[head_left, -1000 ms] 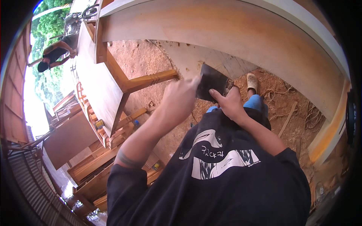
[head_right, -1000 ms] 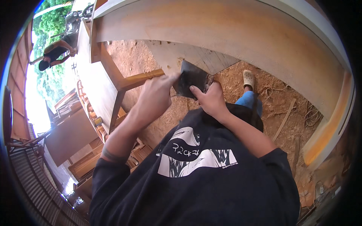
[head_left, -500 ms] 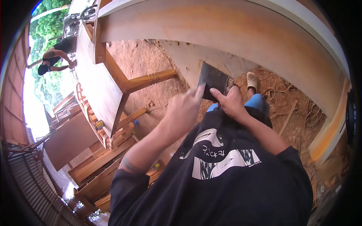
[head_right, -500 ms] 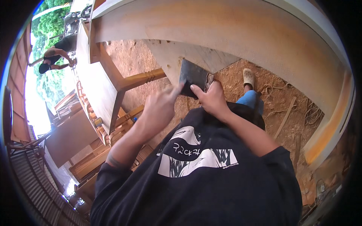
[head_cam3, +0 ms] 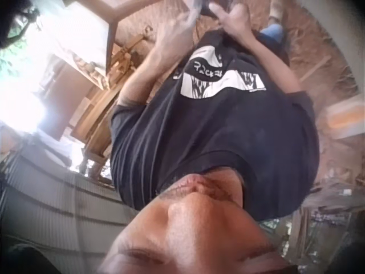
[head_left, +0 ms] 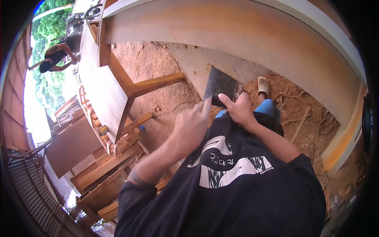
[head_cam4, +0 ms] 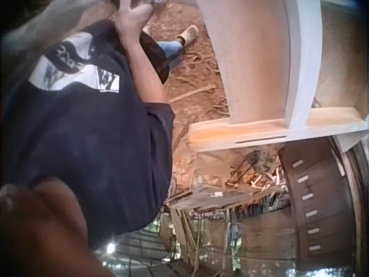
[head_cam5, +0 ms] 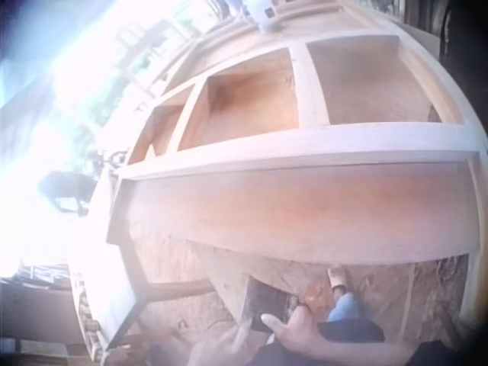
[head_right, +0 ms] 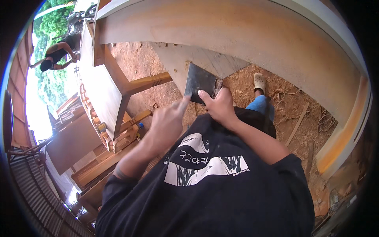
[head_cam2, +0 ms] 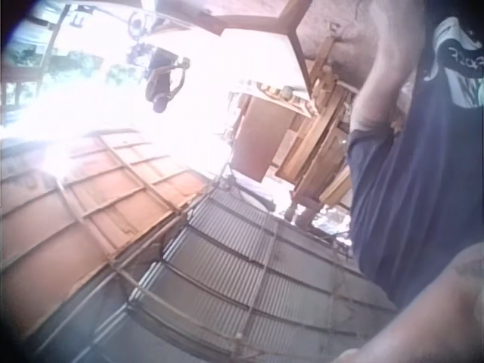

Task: The person sands the underside of a wooden frame with sandpaper and then applies yellow putty to a large tabletop using a metal scraper.

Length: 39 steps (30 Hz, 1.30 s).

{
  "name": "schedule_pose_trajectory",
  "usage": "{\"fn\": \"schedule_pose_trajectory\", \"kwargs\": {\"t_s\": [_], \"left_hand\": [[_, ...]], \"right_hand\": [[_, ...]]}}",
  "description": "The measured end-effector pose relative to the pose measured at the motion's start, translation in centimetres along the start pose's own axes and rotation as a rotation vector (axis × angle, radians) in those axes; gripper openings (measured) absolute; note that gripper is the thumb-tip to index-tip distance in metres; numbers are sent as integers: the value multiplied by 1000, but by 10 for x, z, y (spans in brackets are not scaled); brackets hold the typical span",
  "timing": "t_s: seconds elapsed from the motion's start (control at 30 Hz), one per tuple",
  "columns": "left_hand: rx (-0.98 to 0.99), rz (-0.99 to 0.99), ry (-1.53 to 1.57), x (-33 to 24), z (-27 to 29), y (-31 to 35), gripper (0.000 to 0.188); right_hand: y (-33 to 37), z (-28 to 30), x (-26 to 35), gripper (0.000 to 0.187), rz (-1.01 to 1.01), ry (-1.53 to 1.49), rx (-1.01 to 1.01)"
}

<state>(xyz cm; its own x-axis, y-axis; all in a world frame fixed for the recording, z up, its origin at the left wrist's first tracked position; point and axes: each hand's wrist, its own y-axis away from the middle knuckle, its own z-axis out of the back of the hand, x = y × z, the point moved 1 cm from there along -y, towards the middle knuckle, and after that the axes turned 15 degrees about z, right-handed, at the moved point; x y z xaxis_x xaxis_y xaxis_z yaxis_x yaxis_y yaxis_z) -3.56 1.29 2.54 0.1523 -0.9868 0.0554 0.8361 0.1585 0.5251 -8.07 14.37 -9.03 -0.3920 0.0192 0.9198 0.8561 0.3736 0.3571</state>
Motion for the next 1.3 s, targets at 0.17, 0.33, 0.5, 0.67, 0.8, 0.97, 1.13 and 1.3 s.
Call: {"fn": "schedule_pose_trajectory", "kwargs": {"t_s": [0.17,0.33,0.5,0.67,0.8,0.97,1.13,1.3], "left_hand": [[-45,99,74,-5,2,-2,51],[-5,94,10,-6,-6,11,53],[-107,153,146,2,0,-5,51],[17,156,71,-6,-5,12,50],[-94,203,101,3,4,-5,51],[-68,180,229,4,13,-1,53],[-209,70,17,-4,9,-21,42],[-176,18,58,4,39,-67,34]], "right_hand": [[-1,-10,-23,27,109,-10,-30],[0,-12,-1,21,43,-138,-13],[-3,-11,0,21,67,-158,10],[-2,-12,-3,20,96,-139,-22],[-1,-9,-1,21,85,-111,26],[-2,-8,0,24,22,-163,-3],[1,-8,19,25,0,-58,45],[-1,-7,3,25,35,-235,21]]}}
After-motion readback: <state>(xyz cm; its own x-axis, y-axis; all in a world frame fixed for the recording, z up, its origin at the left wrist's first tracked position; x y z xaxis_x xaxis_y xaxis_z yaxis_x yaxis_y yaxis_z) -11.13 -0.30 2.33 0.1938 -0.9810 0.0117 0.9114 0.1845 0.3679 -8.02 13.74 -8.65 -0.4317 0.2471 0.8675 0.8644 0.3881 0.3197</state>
